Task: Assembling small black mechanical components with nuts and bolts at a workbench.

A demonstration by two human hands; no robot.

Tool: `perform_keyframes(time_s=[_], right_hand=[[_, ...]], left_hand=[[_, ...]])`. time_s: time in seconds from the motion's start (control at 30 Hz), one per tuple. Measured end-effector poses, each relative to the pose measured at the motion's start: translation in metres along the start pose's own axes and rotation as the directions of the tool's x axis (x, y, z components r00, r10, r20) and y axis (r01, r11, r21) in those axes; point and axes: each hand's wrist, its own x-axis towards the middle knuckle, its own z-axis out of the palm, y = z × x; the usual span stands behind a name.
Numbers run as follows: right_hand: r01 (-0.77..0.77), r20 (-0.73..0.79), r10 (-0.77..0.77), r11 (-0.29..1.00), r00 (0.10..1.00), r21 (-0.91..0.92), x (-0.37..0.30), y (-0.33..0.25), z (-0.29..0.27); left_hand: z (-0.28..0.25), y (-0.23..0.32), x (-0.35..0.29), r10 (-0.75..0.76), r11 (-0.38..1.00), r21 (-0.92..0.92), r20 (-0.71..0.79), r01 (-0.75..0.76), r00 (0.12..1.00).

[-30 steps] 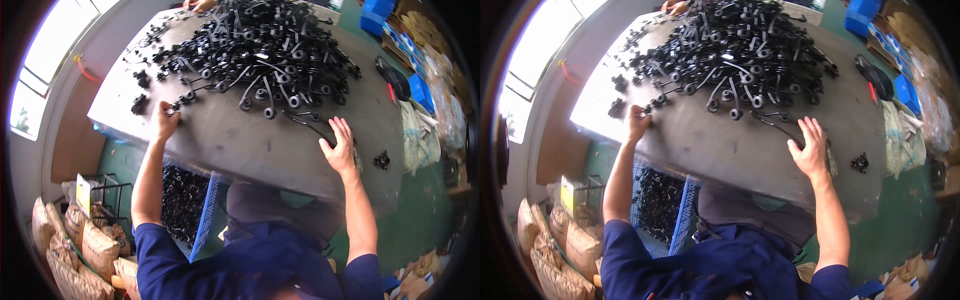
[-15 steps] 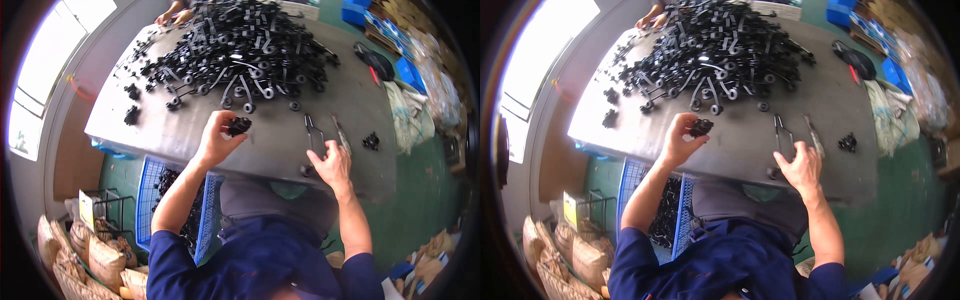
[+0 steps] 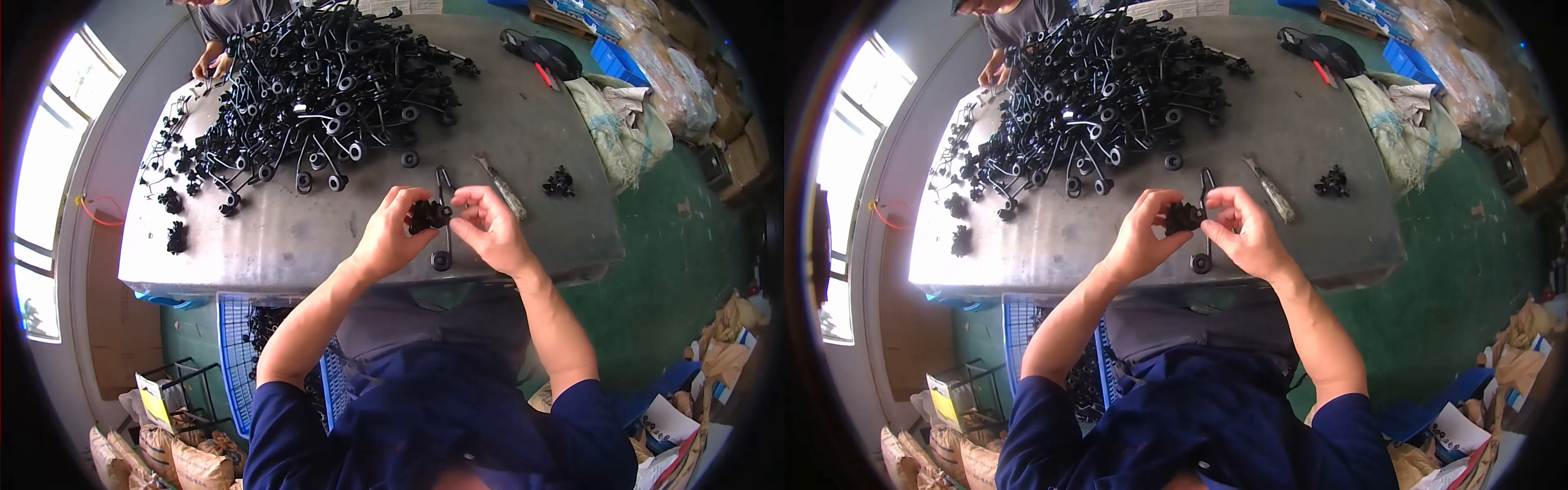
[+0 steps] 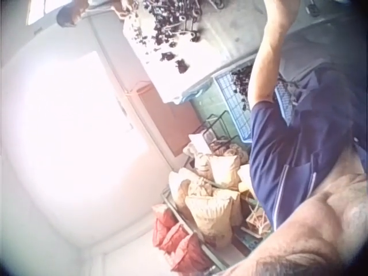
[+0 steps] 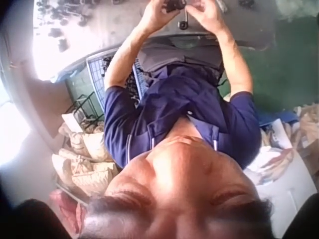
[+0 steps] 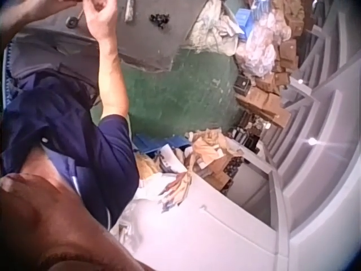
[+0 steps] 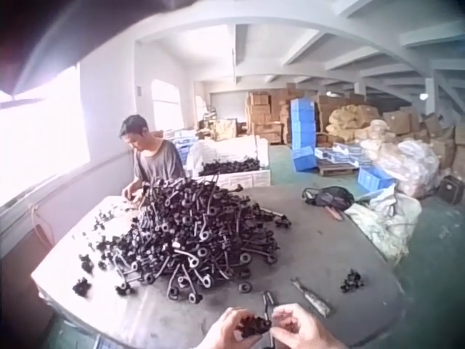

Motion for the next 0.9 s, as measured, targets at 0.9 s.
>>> perform_keyframes(time_s=[0.9], right_hand=[[0.023,-0.433,0.030,0.993,0.901,0.115,-0.010,0.060,-0.048]], left_hand=[[0.063,-0.028,0.019,0.215,0.943,0.219,0.179,-0.252,0.960]])
